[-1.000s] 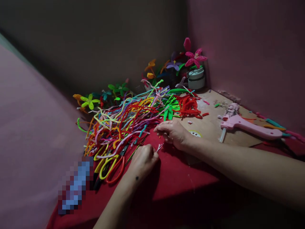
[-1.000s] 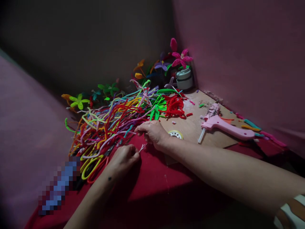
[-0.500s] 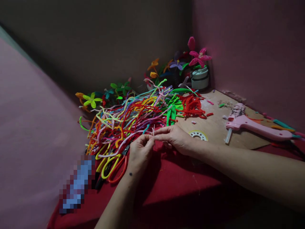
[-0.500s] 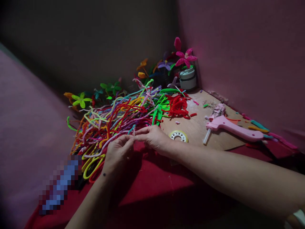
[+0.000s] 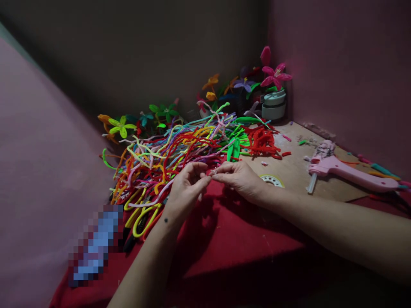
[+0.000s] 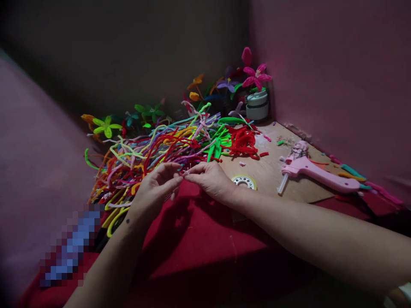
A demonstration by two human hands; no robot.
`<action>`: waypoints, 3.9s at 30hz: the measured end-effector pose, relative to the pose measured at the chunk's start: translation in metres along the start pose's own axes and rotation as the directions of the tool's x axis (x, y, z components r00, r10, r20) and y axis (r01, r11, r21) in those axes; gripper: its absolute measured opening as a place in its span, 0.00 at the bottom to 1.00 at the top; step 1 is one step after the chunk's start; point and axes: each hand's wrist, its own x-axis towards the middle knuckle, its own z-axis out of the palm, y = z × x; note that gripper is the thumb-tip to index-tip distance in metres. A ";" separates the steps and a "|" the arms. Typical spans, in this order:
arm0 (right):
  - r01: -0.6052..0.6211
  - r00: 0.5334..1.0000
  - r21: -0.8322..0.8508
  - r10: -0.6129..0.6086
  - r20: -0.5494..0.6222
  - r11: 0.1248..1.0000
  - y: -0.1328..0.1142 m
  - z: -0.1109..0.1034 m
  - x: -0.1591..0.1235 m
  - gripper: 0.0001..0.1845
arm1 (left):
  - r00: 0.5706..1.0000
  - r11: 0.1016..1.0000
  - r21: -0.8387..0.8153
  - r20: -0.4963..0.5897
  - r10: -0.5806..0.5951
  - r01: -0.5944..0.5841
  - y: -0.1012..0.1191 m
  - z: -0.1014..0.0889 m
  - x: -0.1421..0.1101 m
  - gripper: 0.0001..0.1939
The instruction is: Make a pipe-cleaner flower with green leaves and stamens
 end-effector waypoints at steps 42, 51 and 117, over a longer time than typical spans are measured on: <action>0.211 0.977 -0.690 -0.141 0.157 0.693 0.015 0.006 -0.006 0.08 | 0.981 0.980 -0.086 -0.060 -0.186 0.181 -0.023 -0.003 -0.002 0.12; 0.231 0.968 -0.951 0.048 0.246 0.204 0.000 0.022 -0.011 0.13 | 0.989 0.990 0.040 -0.068 -0.130 0.133 -0.035 -0.010 0.003 0.11; 0.190 0.974 -0.339 -0.134 0.181 0.922 0.013 0.012 0.012 0.03 | 0.970 0.983 0.067 0.167 -0.177 0.168 -0.028 -0.009 -0.002 0.03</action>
